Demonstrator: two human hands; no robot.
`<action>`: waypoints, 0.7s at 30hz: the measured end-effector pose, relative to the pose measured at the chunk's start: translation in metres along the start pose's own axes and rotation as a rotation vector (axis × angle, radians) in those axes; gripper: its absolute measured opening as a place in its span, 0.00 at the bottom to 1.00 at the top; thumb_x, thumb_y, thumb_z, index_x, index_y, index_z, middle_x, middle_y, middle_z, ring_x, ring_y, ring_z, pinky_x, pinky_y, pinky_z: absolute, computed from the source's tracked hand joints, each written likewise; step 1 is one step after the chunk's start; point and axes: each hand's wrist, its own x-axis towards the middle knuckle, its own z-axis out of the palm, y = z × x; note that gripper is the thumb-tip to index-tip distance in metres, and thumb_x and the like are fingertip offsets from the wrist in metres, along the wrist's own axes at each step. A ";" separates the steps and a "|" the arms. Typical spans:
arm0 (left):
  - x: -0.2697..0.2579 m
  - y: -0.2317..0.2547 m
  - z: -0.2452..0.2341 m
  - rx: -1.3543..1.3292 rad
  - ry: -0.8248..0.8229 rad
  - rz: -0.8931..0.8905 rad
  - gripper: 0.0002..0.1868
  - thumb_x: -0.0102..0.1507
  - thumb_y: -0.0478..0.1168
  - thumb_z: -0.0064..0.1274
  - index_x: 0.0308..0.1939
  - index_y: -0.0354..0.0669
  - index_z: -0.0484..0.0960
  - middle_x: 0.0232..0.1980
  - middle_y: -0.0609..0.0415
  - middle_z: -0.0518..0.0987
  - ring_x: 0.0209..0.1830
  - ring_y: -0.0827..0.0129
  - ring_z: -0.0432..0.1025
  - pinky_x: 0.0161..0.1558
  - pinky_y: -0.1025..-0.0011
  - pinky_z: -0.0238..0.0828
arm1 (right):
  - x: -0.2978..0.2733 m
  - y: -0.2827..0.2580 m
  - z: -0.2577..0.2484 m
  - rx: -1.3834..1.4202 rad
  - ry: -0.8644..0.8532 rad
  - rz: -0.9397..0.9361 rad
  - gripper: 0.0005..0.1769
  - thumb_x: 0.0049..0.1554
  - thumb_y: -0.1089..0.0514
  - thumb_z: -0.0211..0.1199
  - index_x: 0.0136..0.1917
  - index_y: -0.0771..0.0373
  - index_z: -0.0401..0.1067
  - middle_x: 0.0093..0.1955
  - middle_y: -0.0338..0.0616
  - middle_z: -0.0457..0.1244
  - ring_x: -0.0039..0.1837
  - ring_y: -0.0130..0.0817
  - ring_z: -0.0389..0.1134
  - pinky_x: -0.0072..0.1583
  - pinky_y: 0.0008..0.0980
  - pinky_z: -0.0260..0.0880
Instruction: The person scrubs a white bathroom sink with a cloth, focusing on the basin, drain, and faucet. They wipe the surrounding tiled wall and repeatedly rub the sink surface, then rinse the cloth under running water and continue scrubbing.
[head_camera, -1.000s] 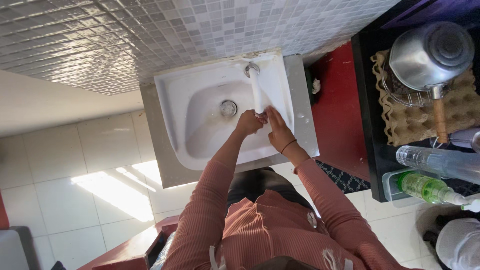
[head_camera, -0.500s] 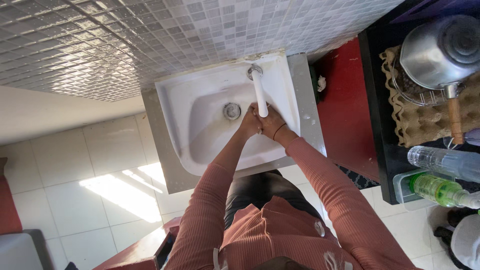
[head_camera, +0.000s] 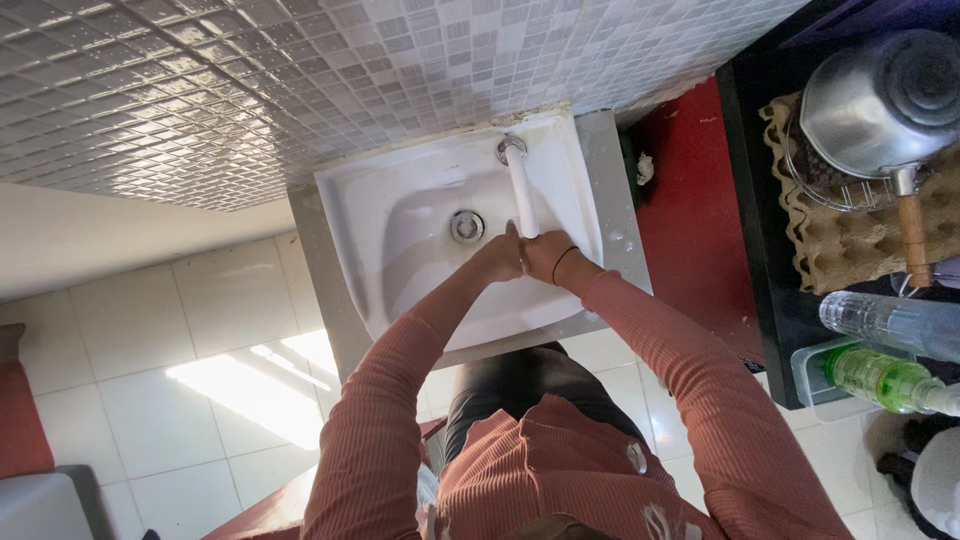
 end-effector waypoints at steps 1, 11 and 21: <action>-0.009 0.007 0.000 0.042 0.048 -0.008 0.47 0.57 0.35 0.56 0.72 0.14 0.47 0.40 0.32 0.82 0.38 0.47 0.78 0.36 0.57 0.76 | -0.006 -0.007 0.000 0.033 -0.004 0.010 0.13 0.56 0.57 0.55 0.52 0.60 0.75 0.42 0.52 0.71 0.44 0.51 0.74 0.45 0.51 0.74; -0.062 0.034 -0.060 0.570 0.006 0.332 0.17 0.64 0.45 0.49 0.54 0.41 0.74 0.31 0.49 0.82 0.32 0.52 0.79 0.34 0.54 0.76 | 0.014 -0.003 0.074 0.263 -0.256 -0.194 0.05 0.47 0.64 0.67 0.38 0.61 0.73 0.35 0.45 0.66 0.38 0.41 0.67 0.39 0.41 0.67; -0.036 -0.016 -0.023 -0.230 0.184 -0.105 0.32 0.51 0.38 0.66 0.56 0.40 0.69 0.41 0.45 0.82 0.35 0.57 0.79 0.34 0.59 0.78 | -0.043 -0.015 0.050 0.954 0.235 0.354 0.38 0.54 0.53 0.71 0.71 0.64 0.57 0.52 0.47 0.66 0.48 0.34 0.72 0.49 0.33 0.75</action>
